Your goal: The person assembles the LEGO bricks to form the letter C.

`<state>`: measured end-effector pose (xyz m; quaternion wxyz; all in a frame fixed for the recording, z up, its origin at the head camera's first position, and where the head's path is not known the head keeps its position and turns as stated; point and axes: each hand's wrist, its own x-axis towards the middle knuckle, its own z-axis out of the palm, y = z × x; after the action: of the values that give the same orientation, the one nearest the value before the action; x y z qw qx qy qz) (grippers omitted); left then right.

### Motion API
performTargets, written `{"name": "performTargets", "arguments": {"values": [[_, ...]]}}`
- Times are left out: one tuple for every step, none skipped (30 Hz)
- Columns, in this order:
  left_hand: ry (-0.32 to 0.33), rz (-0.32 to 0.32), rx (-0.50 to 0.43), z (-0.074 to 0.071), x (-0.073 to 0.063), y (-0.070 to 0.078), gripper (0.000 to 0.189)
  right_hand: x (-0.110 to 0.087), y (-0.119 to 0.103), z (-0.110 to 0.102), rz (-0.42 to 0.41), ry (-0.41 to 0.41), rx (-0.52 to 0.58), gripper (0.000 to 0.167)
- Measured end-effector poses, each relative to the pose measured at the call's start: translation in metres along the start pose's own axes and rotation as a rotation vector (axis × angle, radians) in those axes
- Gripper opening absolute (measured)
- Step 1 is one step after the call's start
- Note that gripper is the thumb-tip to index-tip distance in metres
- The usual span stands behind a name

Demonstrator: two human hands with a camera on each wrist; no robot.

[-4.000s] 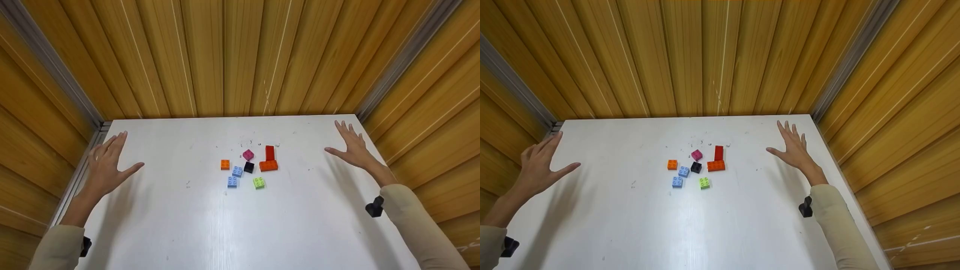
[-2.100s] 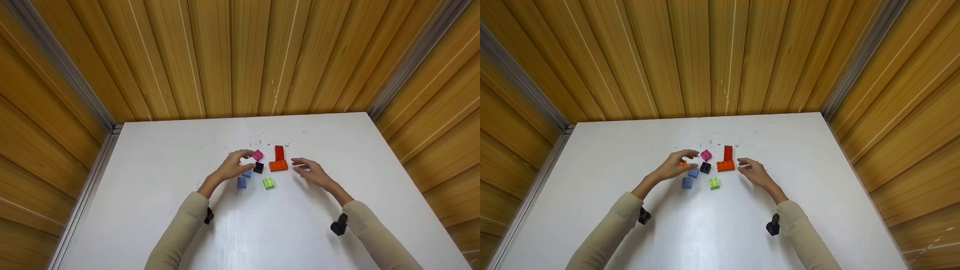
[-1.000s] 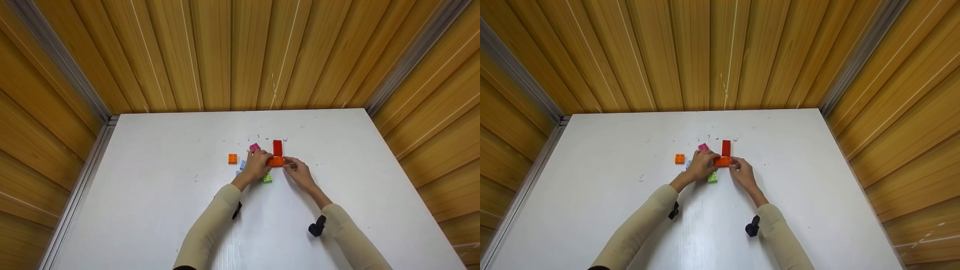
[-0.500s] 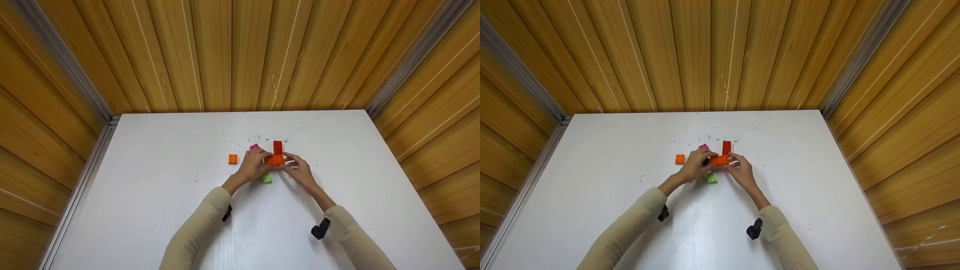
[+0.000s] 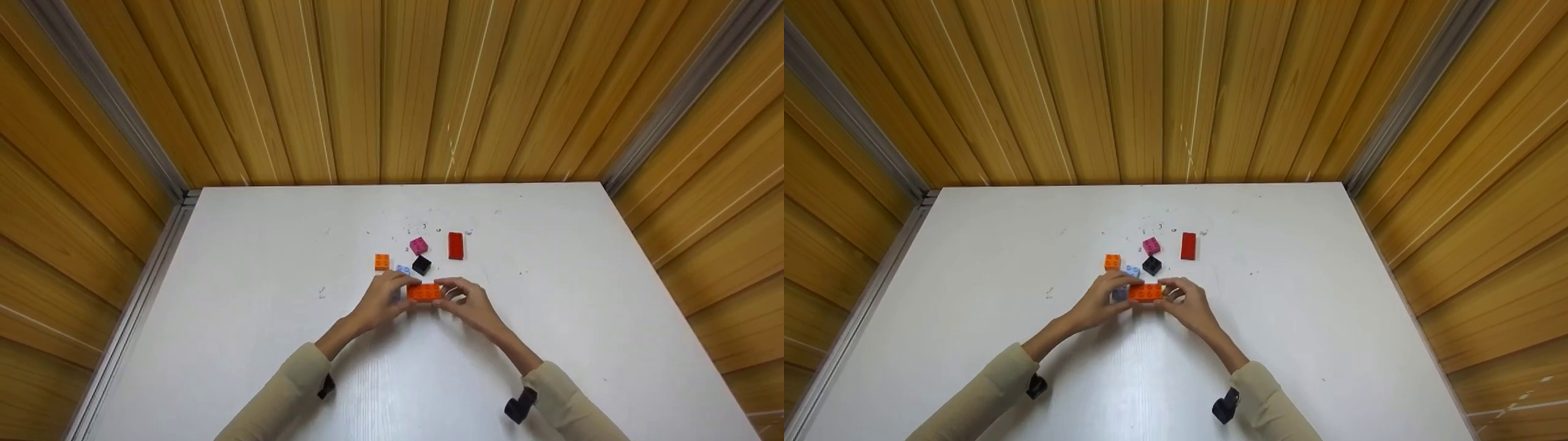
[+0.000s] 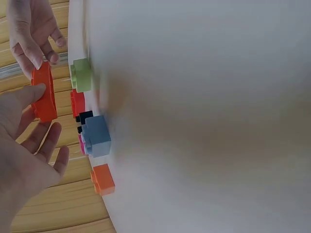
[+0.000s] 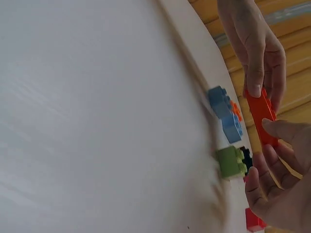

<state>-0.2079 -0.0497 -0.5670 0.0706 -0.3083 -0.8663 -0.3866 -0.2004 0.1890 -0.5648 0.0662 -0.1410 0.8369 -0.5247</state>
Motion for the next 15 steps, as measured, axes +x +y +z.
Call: {"name": "performTargets", "arguments": {"values": [[-0.016, -0.006, 0.008, -0.001, -0.008, -0.001, 0.035, -0.003, -0.001, 0.005, -0.011, -0.014, -0.006, 0.042], [-0.031, -0.009, 0.02, -0.003, -0.015, -0.002, 0.035, -0.006, -0.001, 0.01, -0.023, -0.028, -0.015, 0.041], [-0.047, -0.019, 0.031, -0.004, -0.022, -0.002, 0.035, -0.009, -0.001, 0.014, -0.036, -0.043, -0.024, 0.04], [-0.06, -0.024, 0.041, -0.006, -0.028, -0.002, 0.036, -0.011, -0.001, 0.018, -0.049, -0.058, -0.029, 0.039], [-0.073, -0.031, 0.056, -0.007, -0.034, -0.003, 0.036, -0.013, -0.001, 0.022, -0.062, -0.072, -0.034, 0.038], [-0.082, -0.034, 0.07, -0.008, -0.039, -0.003, 0.036, -0.014, -0.001, 0.026, -0.071, -0.084, -0.04, 0.038], [-0.09, -0.035, 0.085, -0.01, -0.044, -0.004, 0.037, -0.015, -0.001, 0.03, -0.083, -0.097, -0.048, 0.038], [-0.099, -0.04, 0.097, -0.011, -0.048, -0.004, 0.037, -0.016, 0.0, 0.033, -0.092, -0.108, -0.056, 0.038], [-0.106, -0.045, 0.107, -0.012, -0.051, -0.005, 0.038, -0.016, 0.001, 0.036, -0.104, -0.115, -0.065, 0.038], [-0.111, -0.046, 0.12, -0.013, -0.053, -0.006, 0.038, -0.016, 0.001, 0.038, -0.113, -0.12, -0.072, 0.038], [-0.119, -0.052, 0.129, -0.013, -0.056, -0.007, 0.038, -0.015, 0.002, 0.041, -0.123, -0.124, -0.081, 0.038], [-0.123, -0.056, 0.135, -0.014, -0.057, -0.007, 0.038, -0.015, 0.003, 0.043, -0.13, -0.126, -0.089, 0.038], [-0.131, -0.062, 0.14, -0.014, -0.059, -0.008, 0.038, -0.014, 0.003, 0.045, -0.14, -0.126, -0.097, 0.038], [-0.139, -0.071, 0.142, -0.015, -0.06, -0.009, 0.037, -0.014, 0.004, 0.046, -0.15, -0.124, -0.105, 0.038], [-0.144, -0.077, 0.144, -0.015, -0.061, -0.009, 0.037, -0.014, 0.005, 0.048, -0.16, -0.122, -0.116, 0.038]]}}
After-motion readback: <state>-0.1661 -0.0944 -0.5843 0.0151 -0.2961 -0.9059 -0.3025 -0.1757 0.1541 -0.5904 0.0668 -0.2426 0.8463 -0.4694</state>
